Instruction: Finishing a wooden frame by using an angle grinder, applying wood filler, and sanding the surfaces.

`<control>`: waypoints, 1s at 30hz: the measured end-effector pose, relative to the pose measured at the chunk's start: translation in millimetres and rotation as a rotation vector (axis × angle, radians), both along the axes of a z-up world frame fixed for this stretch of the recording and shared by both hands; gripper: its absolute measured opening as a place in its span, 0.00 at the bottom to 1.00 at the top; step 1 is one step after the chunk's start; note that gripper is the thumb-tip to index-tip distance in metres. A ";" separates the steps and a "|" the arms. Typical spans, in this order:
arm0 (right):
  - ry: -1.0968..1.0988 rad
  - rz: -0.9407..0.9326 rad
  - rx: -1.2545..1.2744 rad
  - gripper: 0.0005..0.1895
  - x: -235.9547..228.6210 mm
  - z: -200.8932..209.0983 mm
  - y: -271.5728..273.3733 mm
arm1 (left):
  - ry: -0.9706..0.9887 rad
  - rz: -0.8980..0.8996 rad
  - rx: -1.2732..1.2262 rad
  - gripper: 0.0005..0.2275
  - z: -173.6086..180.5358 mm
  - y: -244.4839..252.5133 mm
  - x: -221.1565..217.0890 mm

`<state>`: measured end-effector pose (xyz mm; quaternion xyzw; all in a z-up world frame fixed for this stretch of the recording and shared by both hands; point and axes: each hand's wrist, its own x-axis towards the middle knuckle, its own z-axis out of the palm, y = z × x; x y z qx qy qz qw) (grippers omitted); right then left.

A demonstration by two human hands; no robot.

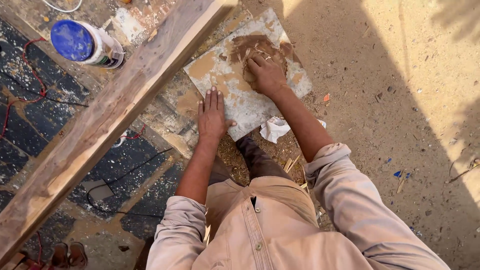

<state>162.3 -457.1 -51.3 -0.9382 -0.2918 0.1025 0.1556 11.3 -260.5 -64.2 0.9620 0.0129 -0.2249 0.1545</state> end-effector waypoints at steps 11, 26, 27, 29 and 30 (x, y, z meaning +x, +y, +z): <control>0.066 0.059 -0.111 0.06 -11.6 -10.0 -3.0 | 0.119 0.024 0.113 0.56 19.6 -9.1 6.7; 0.937 -0.789 0.963 0.14 -3.0 120.8 -73.8 | 0.156 0.028 0.212 0.54 24.1 -18.6 13.8; 0.975 -0.767 1.239 0.15 -9.7 127.2 -85.8 | 0.187 0.011 0.243 0.55 23.2 -20.0 14.5; 0.995 -0.733 1.524 0.16 -25.6 141.2 -107.1 | 0.210 -0.013 0.277 0.55 21.4 -20.3 15.8; 0.974 -0.711 1.643 0.14 -35.0 149.2 -117.1 | 0.227 -0.003 0.289 0.56 20.7 -20.3 16.5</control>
